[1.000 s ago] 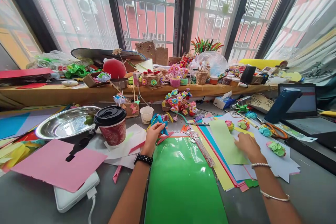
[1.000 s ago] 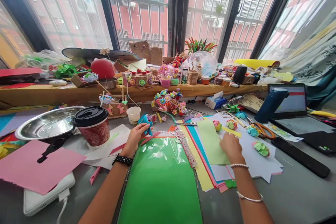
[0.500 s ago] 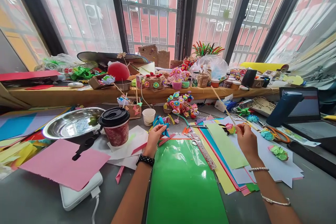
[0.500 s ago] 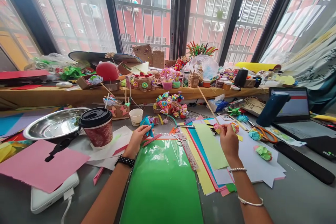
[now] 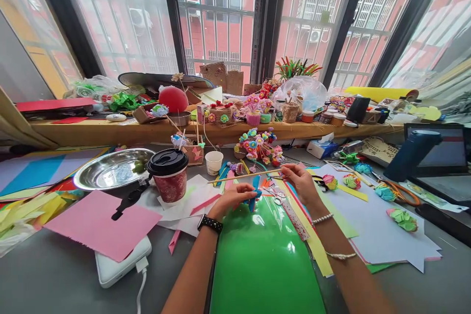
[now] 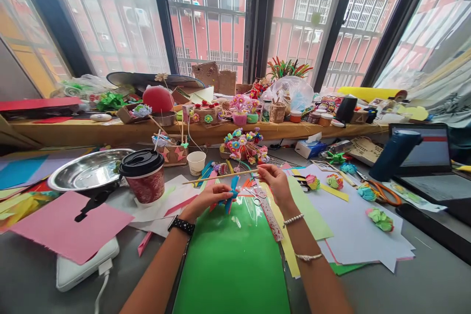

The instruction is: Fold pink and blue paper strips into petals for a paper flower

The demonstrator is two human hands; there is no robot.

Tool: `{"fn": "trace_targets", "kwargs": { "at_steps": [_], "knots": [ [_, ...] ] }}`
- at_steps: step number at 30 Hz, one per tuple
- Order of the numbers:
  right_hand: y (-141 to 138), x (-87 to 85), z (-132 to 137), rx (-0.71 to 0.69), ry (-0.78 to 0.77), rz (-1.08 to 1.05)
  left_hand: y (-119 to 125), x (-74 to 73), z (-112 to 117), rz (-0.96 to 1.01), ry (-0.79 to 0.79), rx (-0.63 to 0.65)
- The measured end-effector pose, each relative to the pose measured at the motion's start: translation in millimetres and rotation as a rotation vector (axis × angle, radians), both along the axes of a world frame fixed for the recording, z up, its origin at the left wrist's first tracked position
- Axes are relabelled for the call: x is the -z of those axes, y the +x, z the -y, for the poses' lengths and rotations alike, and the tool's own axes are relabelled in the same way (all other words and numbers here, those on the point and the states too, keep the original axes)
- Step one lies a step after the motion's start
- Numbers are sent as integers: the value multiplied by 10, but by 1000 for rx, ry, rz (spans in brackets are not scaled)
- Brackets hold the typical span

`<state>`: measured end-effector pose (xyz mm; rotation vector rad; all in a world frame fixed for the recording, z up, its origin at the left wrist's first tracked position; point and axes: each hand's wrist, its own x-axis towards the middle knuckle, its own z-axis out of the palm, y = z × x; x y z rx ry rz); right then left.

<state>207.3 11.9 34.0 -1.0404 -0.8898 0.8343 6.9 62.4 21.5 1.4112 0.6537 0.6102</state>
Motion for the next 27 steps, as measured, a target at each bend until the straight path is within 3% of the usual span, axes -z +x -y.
{"fn": "trace_targets", "kwargs": {
  "at_steps": [6,14,19,24,27],
  "knots": [
    [-176,142,-257,-108,-32,-92,-6,-19,-6,23,94,-88],
    [-49,172,-240,-148,-75,-18,-4,14,-87,328,-44,-381],
    [-52,156,-222,-123,-50,373,19,-3,-65,306,-24,-446],
    [-201,120,-168,-183,59,787,86,7,-12,172,90,-328],
    [-263,161,-164,-217,62,898,67,1,-22,99,160,-300]
  ]
}}
